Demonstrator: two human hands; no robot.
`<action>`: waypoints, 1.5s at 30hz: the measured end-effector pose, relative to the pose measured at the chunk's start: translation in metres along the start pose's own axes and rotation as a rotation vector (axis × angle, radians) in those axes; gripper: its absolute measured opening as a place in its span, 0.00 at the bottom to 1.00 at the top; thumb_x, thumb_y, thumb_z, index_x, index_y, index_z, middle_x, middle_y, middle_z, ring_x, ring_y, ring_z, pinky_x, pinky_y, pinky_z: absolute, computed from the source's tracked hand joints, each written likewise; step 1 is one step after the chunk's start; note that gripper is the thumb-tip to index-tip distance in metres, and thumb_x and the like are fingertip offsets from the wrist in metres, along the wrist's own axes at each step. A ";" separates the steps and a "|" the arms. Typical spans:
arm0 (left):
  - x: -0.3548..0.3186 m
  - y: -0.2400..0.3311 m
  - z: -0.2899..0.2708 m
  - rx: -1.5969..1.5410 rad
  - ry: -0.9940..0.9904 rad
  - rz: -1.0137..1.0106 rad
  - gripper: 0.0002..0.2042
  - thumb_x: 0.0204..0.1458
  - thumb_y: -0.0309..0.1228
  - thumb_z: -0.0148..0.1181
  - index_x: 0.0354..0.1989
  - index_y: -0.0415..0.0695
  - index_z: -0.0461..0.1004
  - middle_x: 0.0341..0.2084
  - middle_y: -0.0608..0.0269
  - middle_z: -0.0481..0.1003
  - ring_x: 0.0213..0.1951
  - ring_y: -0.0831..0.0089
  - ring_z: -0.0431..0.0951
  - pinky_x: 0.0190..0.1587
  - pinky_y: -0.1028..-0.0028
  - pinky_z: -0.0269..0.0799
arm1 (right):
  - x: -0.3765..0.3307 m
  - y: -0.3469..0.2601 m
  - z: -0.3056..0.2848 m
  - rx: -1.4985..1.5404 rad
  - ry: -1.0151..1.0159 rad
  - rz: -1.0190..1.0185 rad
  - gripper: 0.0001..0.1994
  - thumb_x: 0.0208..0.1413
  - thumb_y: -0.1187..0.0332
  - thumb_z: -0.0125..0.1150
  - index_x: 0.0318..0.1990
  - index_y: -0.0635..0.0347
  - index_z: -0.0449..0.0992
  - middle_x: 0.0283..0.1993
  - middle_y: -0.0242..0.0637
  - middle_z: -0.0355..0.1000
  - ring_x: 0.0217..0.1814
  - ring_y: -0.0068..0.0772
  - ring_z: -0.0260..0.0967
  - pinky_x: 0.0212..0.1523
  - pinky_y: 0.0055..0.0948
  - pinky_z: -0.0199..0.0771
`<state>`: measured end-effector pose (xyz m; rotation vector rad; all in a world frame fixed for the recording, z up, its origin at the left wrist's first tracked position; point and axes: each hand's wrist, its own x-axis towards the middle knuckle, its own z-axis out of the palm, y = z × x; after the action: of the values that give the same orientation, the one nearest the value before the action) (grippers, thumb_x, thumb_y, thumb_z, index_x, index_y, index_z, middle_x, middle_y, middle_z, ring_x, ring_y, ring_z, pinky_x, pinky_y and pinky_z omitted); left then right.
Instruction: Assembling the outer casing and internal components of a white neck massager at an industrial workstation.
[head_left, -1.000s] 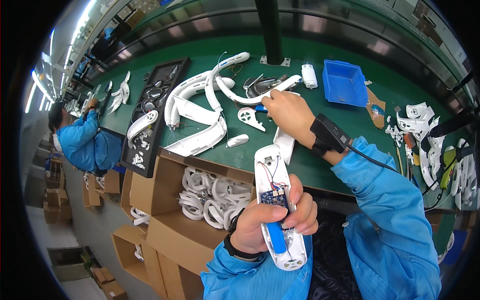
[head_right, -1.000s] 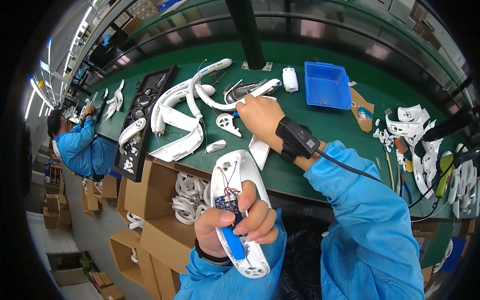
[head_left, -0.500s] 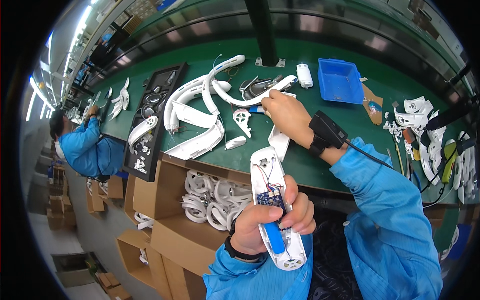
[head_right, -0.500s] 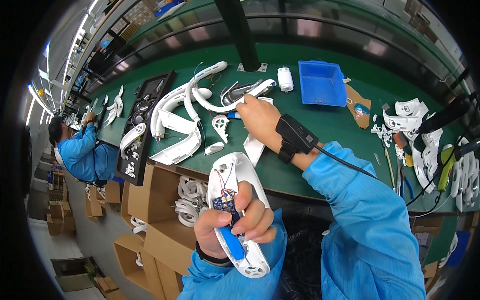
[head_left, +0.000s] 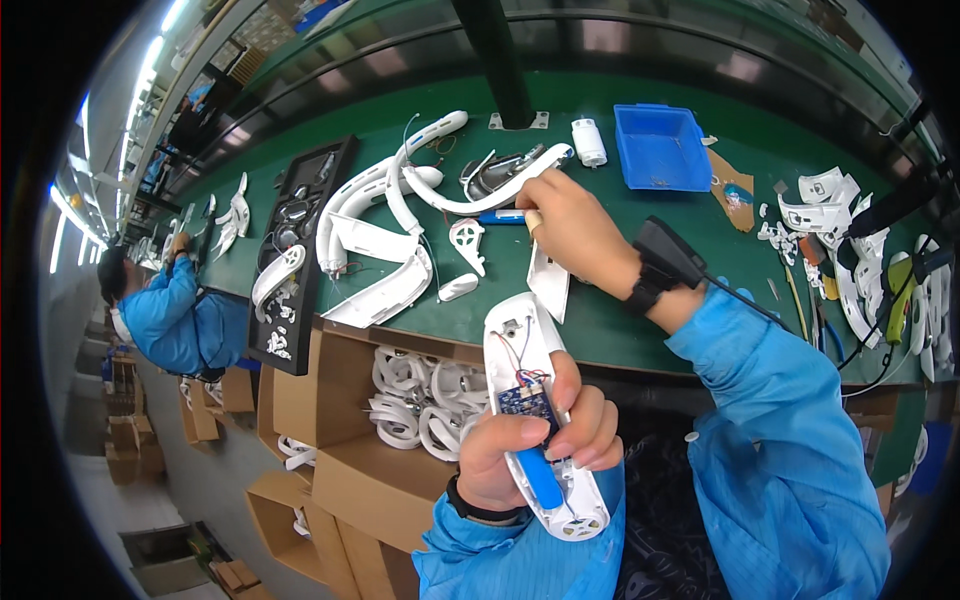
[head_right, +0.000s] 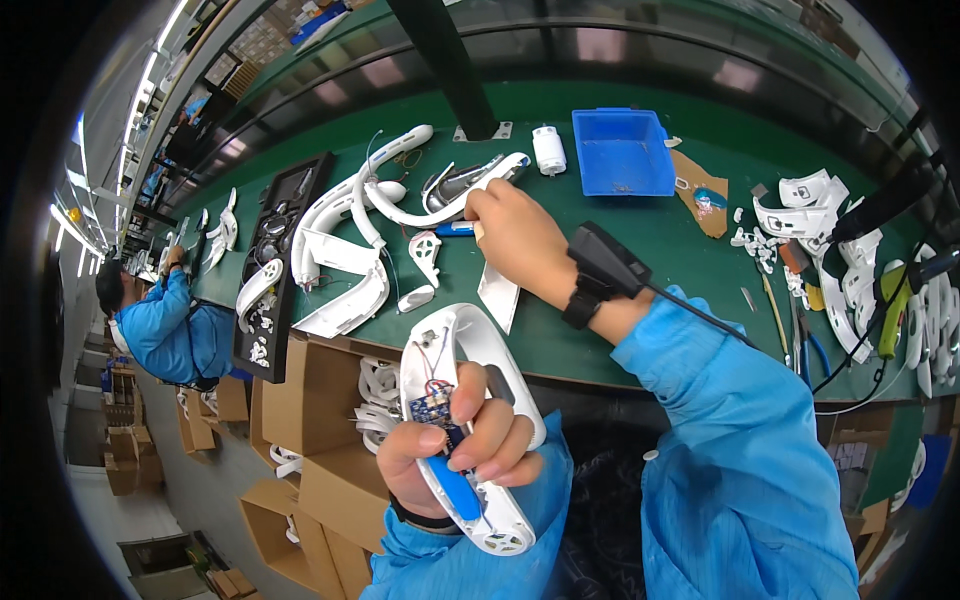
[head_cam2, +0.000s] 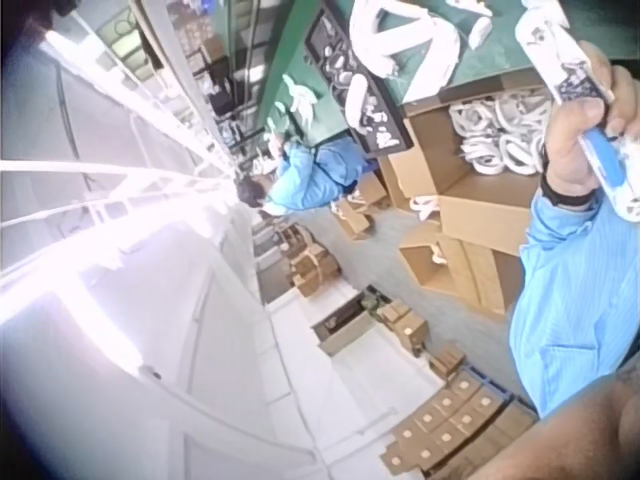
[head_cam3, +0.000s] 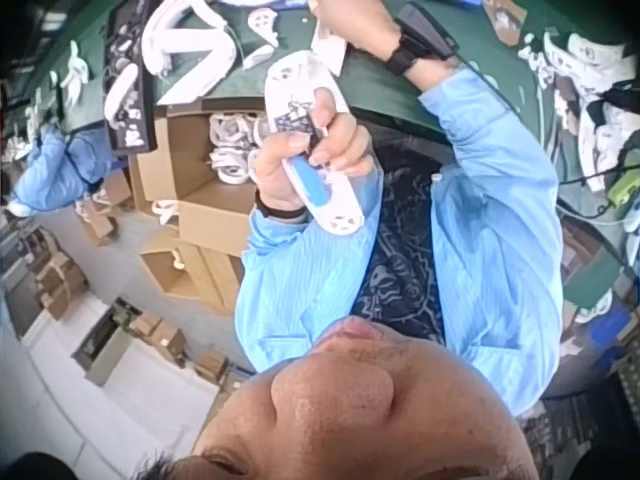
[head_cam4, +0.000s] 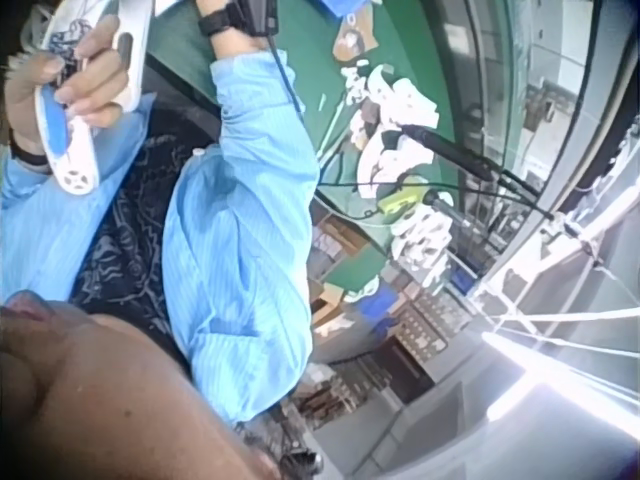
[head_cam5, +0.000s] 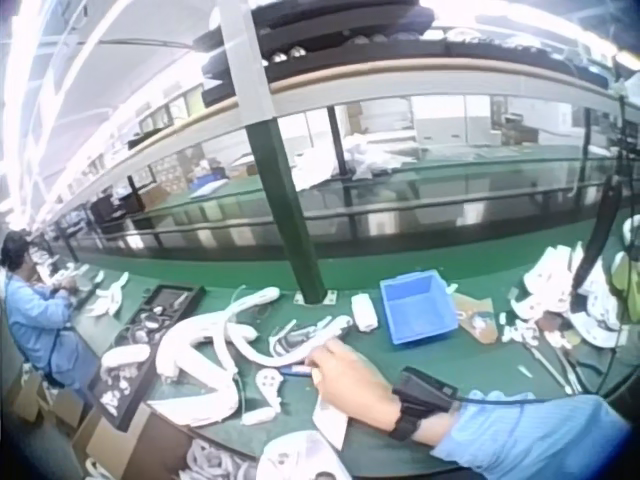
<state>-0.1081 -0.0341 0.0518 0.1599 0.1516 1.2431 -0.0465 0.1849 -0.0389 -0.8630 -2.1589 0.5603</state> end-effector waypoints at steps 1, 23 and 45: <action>-0.001 0.001 0.002 -0.006 -0.001 -0.007 0.10 0.50 0.32 0.54 0.38 0.47 0.62 0.19 0.67 0.64 0.28 0.74 0.63 0.33 0.70 0.59 | -0.001 -0.003 -0.012 0.051 0.003 0.037 0.08 0.52 0.77 0.59 0.41 0.62 0.74 0.41 0.46 0.71 0.44 0.54 0.73 0.45 0.46 0.73; -0.002 -0.002 0.018 -0.009 -0.118 0.101 0.10 0.53 0.34 0.54 0.41 0.48 0.63 0.20 0.66 0.66 0.31 0.72 0.64 0.35 0.70 0.59 | -0.089 -0.019 -0.069 0.102 -0.338 0.287 0.19 0.57 0.66 0.64 0.52 0.64 0.68 0.41 0.47 0.74 0.42 0.49 0.73 0.43 0.42 0.73; 0.151 -0.097 0.020 0.737 -0.051 0.069 0.42 0.63 0.67 0.30 0.64 0.37 0.64 0.56 0.42 0.71 0.60 0.55 0.69 0.60 0.61 0.67 | -0.197 -0.052 -0.226 1.101 -0.083 0.450 0.41 0.53 0.73 0.69 0.69 0.64 0.49 0.59 0.42 0.66 0.60 0.28 0.66 0.59 0.33 0.68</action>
<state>0.0334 0.0784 0.0474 0.8377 0.5617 1.2020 0.2043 0.0344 0.0444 -0.6518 -1.3294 1.7893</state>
